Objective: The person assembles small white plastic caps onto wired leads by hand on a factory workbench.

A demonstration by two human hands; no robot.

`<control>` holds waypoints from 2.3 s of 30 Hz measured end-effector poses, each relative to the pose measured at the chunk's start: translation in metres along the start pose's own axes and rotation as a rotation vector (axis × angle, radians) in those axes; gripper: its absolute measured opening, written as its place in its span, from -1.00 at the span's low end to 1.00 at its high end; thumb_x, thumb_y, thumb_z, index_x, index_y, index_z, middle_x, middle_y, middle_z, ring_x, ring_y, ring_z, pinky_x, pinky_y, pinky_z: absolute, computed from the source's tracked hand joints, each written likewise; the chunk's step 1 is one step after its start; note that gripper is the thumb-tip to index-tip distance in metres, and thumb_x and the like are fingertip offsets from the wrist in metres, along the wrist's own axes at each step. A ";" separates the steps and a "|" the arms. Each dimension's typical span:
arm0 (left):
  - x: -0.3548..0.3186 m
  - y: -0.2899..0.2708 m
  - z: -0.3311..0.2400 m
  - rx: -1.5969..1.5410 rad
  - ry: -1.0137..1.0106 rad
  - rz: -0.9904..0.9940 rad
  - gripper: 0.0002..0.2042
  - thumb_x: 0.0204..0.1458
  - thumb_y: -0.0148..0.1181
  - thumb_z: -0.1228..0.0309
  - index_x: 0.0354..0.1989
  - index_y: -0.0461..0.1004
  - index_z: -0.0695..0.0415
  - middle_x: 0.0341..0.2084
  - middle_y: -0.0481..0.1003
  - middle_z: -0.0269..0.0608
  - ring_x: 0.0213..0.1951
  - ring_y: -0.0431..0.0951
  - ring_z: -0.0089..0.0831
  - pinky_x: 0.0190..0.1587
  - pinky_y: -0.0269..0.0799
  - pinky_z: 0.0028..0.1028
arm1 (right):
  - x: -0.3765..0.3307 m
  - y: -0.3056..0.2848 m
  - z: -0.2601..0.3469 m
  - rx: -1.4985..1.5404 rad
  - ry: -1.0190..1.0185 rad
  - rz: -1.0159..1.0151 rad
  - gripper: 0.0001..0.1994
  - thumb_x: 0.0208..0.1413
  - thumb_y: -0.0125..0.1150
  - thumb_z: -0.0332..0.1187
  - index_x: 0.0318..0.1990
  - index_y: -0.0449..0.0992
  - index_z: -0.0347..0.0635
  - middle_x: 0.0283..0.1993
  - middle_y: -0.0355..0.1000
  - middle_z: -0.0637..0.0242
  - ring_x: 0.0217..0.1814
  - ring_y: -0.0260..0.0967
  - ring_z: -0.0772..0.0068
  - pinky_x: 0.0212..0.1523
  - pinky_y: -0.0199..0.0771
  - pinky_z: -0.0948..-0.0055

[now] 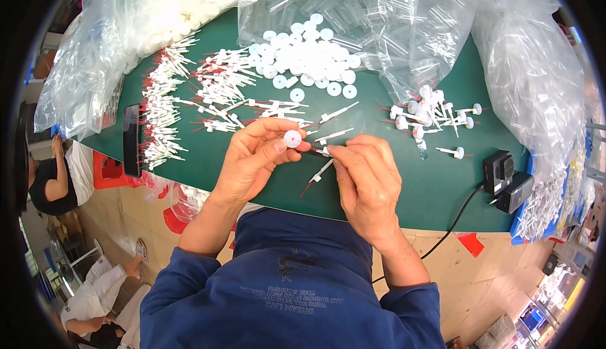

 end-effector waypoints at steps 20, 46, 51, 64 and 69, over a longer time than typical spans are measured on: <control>-0.003 0.007 0.002 0.282 0.076 0.031 -0.75 0.20 0.16 0.66 0.05 0.48 0.38 -0.05 0.56 -0.08 -0.04 0.64 -0.34 -0.03 0.61 -0.45 | -0.003 0.001 0.007 -0.131 -0.099 0.008 -0.73 -0.16 0.35 -0.70 -0.24 0.61 -0.27 -0.35 0.46 0.24 -0.21 0.45 0.13 -0.27 0.49 0.29; -0.003 0.006 0.014 0.249 0.030 0.074 -0.75 0.13 0.20 0.73 -0.02 0.60 0.36 -0.18 0.57 -0.11 -0.20 0.64 -0.45 -0.13 0.60 -0.57 | -0.012 0.028 0.009 -0.050 -0.158 -0.009 -0.73 -0.17 0.32 -0.69 -0.26 0.52 -0.25 -0.41 0.34 0.26 -0.27 0.39 0.15 -0.32 0.44 0.31; 0.002 0.017 0.003 0.338 0.043 0.110 -0.71 0.08 0.30 0.68 0.00 0.57 0.35 -0.20 0.58 -0.15 -0.26 0.65 -0.47 -0.19 0.60 -0.55 | -0.009 0.016 -0.002 0.017 -0.107 -0.023 -0.77 -0.09 0.32 -0.68 -0.25 0.52 -0.26 -0.37 0.43 0.21 -0.26 0.44 0.14 -0.26 0.47 0.27; 0.057 0.029 -0.039 1.981 0.544 -0.105 -0.81 -0.01 0.39 0.36 -0.27 0.57 0.15 -0.48 0.51 -0.16 -0.51 0.56 -0.14 -0.54 0.38 -0.24 | -0.017 0.016 0.004 -0.140 -0.208 0.386 -0.68 -0.17 0.34 -0.50 -0.16 0.64 -0.12 0.06 0.45 0.22 0.28 0.29 -0.04 0.22 0.36 -0.01; 0.045 0.030 -0.055 1.745 0.633 -0.168 -0.78 0.04 0.32 0.47 -0.11 0.61 0.14 -0.50 0.50 -0.16 -0.49 0.57 -0.26 -0.52 0.42 -0.31 | -0.027 0.039 -0.001 -0.120 -0.202 0.408 -0.78 -0.14 0.33 -0.53 -0.25 0.58 -0.21 -0.02 0.48 0.20 0.26 0.32 0.00 0.18 0.38 0.05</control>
Point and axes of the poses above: each hand's wrist, its own x-axis towards the middle knuckle, its own y-axis out of the palm, z = x × y, the point moved 7 cm from there along x, towards the middle knuckle
